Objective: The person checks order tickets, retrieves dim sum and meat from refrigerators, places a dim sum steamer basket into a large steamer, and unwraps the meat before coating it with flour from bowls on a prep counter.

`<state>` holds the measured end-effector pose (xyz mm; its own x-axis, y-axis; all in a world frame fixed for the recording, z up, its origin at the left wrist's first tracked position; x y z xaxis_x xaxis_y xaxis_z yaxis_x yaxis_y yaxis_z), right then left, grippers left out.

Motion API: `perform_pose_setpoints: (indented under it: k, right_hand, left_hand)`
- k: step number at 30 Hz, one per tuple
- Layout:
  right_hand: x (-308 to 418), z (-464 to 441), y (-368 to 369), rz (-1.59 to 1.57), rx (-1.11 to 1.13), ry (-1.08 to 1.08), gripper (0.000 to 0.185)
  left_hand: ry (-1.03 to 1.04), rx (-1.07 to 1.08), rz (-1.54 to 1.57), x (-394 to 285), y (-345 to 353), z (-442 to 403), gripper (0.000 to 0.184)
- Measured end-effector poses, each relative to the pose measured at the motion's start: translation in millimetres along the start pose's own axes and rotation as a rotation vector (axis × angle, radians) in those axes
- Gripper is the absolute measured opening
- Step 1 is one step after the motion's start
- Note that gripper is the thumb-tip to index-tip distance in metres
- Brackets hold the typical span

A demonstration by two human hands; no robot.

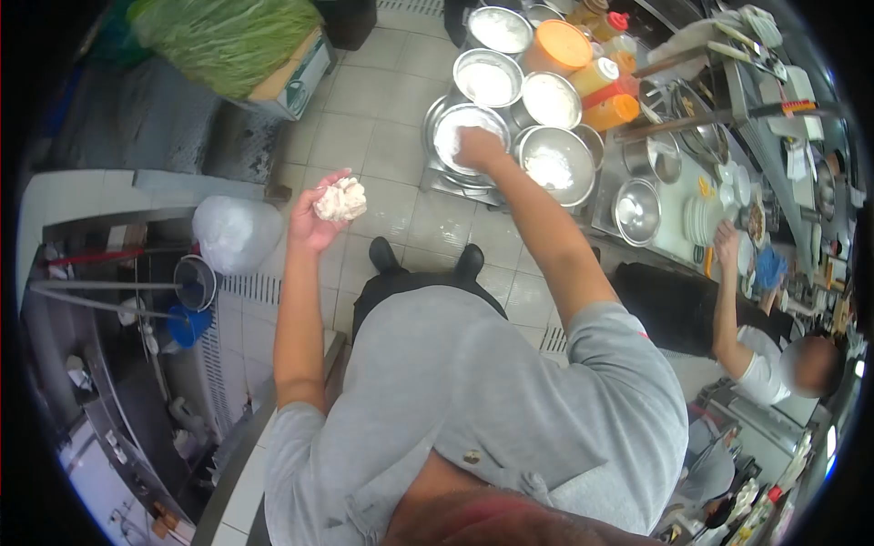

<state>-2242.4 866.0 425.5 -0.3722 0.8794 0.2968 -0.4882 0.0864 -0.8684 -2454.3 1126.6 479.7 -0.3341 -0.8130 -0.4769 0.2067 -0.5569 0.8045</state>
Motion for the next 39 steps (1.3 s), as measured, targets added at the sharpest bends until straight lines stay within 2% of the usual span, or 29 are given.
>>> perform_pose_setpoints:
  k: [3, 6, 7, 9, 11, 13, 15, 17, 20, 23, 25, 27, 30, 33, 36, 39]
  right_hand:
    - [-6.7, -8.5, 9.5, -0.050, -0.043, 0.019, 0.043]
    - [-17.6, -4.1, -13.7, -0.360, -0.152, 0.038, 0.048]
    - [-24.8, 4.1, -21.5, -0.688, -0.078, 0.103, 0.052]
    - [-29.6, 37.5, -57.9, -0.909, -0.145, 0.147, 0.052]
    - [-48.8, 63.2, -96.2, -0.641, -0.191, 0.015, 0.055]
    - [-82.8, 88.5, -116.4, -0.379, -0.314, 0.042, 0.056]
    - [-108.0, 109.5, -124.9, -0.207, -0.265, 0.143, 0.055]
    - [-114.1, 122.0, -123.7, -0.061, -0.164, 0.157, 0.051]
    - [-97.6, 133.6, -127.1, -0.027, -0.362, 0.081, 0.048]
    - [-37.3, 131.9, -118.5, -0.238, -0.441, -0.015, 0.046]
    - [21.0, 131.7, -107.1, -0.462, -0.414, -0.231, 0.048]
    - [49.8, 116.0, -81.0, -0.761, -0.253, -0.255, 0.052]
    - [68.7, 93.9, -57.1, -0.939, -0.069, -0.258, 0.055]
    - [65.4, 82.7, -48.5, -0.879, -0.187, -0.229, 0.051]
    - [74.3, 87.8, -55.2, -1.039, -0.190, -0.245, 0.047]
    - [72.7, 80.4, -41.3, -1.508, -0.239, -0.236, 0.047]
  left_hand:
    - [-0.011, -0.021, -0.005, 1.2, 2.9, -3.9, 0.063]
    - [-0.029, -0.032, -0.019, 3.3, 1.9, -6.3, 0.061]
    - [-0.036, -0.026, -0.028, 3.0, 1.3, -7.5, 0.061]
    - [-0.035, 0.006, -0.031, 3.0, 0.0, -13.2, 0.059]
    - [-0.053, 0.047, -0.034, 3.9, 4.1, -21.8, 0.056]
    - [-0.079, 0.080, -0.032, 4.5, 10.0, -28.6, 0.052]
    - [-0.092, 0.068, -0.019, 11.0, 7.9, -39.2, 0.051]
    - [-0.101, 0.055, -0.032, 15.8, 8.8, -50.4, 0.049]
    - [-0.134, 0.042, -0.067, 25.4, 18.2, -66.4, 0.044]
    - [-0.174, 0.018, -0.070, 35.6, 30.6, -77.6, 0.039]
    - [-0.188, 0.005, -0.070, 40.2, 41.6, -85.1, 0.037]
    - [-0.195, 0.016, -0.065, 46.9, 47.3, -95.5, 0.038]
    - [-0.168, 0.038, -0.053, 50.8, 53.4, -108.2, 0.039]
    - [-0.136, 0.033, -0.009, 48.9, 52.8, -111.0, 0.041]
    - [-0.120, 0.045, 0.093, 47.4, 45.0, -110.2, 0.044]
    - [-0.080, 0.088, 0.347, 43.2, 37.4, -104.5, 0.048]
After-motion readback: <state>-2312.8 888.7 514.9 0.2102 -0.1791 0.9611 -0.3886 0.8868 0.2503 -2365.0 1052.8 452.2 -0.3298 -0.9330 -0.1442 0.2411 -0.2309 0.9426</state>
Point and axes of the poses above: each hand's wrist, its own z-axis away from the middle knuckle, its own y-axis out of the palm, x = y × z, the point moved 6 cm from there along -z, towards the middle knuckle, and after that the axes turned 3 degrees about -z, right-handed, at the moved point
